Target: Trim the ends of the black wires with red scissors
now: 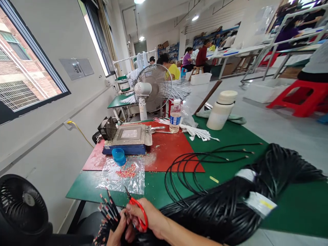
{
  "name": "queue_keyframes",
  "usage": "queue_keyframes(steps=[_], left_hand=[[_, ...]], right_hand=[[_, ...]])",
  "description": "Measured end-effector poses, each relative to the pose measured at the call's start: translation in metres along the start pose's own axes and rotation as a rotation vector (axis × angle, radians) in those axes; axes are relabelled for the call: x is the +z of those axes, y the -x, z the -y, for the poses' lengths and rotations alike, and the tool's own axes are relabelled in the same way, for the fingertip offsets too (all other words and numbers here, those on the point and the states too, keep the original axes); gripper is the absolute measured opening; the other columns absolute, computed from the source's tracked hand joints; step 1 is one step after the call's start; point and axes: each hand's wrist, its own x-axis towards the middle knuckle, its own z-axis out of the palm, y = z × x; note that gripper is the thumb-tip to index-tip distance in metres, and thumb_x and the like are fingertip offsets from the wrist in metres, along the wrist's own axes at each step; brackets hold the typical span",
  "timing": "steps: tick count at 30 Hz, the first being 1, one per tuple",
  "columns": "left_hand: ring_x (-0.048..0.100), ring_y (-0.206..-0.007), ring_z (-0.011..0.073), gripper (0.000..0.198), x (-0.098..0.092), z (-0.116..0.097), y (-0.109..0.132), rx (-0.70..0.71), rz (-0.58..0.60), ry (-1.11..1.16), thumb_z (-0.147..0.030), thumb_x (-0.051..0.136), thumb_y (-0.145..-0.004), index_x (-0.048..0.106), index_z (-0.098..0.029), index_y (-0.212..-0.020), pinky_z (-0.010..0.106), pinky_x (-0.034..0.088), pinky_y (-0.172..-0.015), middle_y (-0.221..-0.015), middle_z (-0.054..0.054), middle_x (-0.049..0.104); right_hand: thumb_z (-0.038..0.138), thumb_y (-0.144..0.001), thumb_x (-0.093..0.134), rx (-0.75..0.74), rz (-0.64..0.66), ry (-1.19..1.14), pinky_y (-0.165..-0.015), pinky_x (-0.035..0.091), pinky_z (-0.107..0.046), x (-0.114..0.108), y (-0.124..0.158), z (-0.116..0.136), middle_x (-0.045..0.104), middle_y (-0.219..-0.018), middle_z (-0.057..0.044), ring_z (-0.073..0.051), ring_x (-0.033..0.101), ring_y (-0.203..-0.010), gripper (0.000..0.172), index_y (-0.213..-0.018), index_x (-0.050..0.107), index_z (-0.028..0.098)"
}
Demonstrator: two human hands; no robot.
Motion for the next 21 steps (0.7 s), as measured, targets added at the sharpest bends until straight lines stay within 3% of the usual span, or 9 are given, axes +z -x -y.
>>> queue_keyframes(steps=[12, 21], left_hand=[[0.029, -0.031, 0.0015, 0.035, 0.006, -0.003, 0.0, 0.001, -0.141, 0.116, -0.047, 0.07, -0.057, 0.055, -0.015, -0.061, 0.016, 0.022, -0.037, -0.032, -0.008, 0.037], [0.032, -0.035, 0.0031, 0.032, 0.007, -0.003, 0.002, 0.069, -0.096, -0.065, -0.044, 0.066, -0.063, 0.054, -0.015, -0.062, 0.019, 0.021, -0.04, -0.036, -0.006, 0.039]], right_hand=[[0.06, -0.061, 0.066, 0.048, -0.002, 0.006, -0.034, 0.026, -0.016, 0.002, 0.001, 0.001, 0.044, -0.042, 0.006, -0.003, 0.036, -0.034, 0.051, -0.061, 0.052, 0.011], [0.066, -0.061, 0.061, 0.015, -0.03, 0.015, -0.033, 0.026, -0.016, 0.003, 0.002, 0.013, 0.042, -0.043, 0.005, -0.003, 0.035, -0.034, 0.056, -0.056, 0.049, 0.012]])
